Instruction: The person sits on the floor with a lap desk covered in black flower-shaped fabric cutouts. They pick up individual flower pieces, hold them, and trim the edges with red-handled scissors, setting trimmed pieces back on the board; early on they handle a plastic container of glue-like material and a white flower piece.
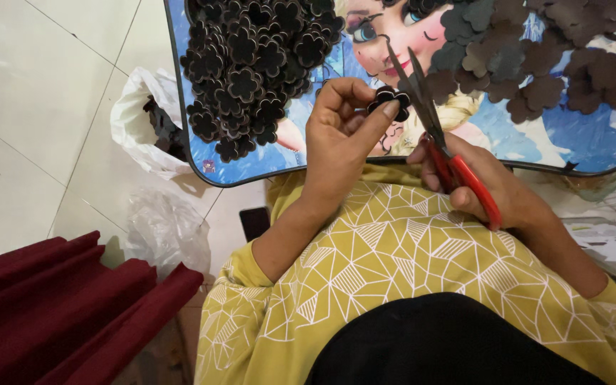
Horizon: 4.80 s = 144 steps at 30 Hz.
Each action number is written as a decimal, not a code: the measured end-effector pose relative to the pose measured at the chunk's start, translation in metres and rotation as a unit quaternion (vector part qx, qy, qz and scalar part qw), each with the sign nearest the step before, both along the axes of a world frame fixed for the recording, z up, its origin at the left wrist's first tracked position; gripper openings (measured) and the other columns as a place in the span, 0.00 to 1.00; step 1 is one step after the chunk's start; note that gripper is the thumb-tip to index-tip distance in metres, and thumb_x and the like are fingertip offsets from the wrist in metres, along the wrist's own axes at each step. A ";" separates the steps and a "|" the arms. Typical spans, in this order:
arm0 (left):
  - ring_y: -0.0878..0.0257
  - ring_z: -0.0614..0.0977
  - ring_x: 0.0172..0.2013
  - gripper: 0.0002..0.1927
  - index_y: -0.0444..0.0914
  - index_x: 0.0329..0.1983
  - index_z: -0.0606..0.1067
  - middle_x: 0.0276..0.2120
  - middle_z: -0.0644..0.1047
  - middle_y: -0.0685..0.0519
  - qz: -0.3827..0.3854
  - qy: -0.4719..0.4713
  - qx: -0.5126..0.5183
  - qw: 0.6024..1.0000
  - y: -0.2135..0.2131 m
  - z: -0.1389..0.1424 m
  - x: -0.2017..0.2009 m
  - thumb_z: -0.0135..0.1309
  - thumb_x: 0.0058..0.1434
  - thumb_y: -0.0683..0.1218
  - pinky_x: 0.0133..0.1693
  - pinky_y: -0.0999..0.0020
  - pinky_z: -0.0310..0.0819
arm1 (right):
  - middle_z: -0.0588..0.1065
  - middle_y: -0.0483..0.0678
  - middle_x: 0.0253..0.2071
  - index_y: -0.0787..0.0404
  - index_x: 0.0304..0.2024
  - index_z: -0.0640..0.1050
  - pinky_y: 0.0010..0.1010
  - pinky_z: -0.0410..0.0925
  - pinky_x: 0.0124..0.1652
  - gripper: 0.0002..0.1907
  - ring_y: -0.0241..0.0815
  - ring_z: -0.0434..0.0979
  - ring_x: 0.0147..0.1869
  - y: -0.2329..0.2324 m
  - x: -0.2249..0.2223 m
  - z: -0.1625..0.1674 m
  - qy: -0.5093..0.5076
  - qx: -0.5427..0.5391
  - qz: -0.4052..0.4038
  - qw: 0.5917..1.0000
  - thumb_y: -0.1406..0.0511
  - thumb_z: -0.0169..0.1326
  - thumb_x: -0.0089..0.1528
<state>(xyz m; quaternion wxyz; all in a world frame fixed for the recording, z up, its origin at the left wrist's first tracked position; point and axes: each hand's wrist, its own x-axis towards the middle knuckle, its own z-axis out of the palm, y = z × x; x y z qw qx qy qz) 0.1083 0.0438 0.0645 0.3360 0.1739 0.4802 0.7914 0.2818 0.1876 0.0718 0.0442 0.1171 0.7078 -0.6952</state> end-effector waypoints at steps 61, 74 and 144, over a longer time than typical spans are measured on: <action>0.72 0.78 0.41 0.12 0.31 0.53 0.73 0.43 0.78 0.53 -0.086 -0.042 -0.018 0.995 0.018 -0.005 0.016 0.60 0.69 0.36 0.44 0.77 0.75 | 0.63 0.41 0.32 0.64 0.46 0.69 0.22 0.57 0.31 0.54 0.30 0.60 0.32 -0.003 0.002 -0.004 0.002 0.003 -0.071 0.997 0.22 0.45 0.50; 0.72 0.80 0.44 0.13 0.32 0.53 0.73 0.46 0.78 0.54 -0.090 -0.019 -0.008 0.996 0.014 -0.007 0.011 0.60 0.68 0.35 0.47 0.76 0.77 | 0.64 0.40 0.33 0.64 0.46 0.69 0.21 0.58 0.30 0.53 0.30 0.62 0.32 0.001 0.005 -0.011 -0.009 -0.031 -0.061 0.998 0.24 0.50 0.48; 0.72 0.80 0.39 0.25 0.34 0.64 0.68 0.40 0.81 0.52 -0.065 0.005 -0.047 0.997 0.009 0.005 0.004 0.62 0.66 0.35 0.42 0.78 0.74 | 0.66 0.42 0.30 0.63 0.53 0.71 0.24 0.60 0.31 0.52 0.31 0.64 0.31 0.006 0.008 0.002 -0.008 0.034 -0.009 0.999 0.25 0.46 0.53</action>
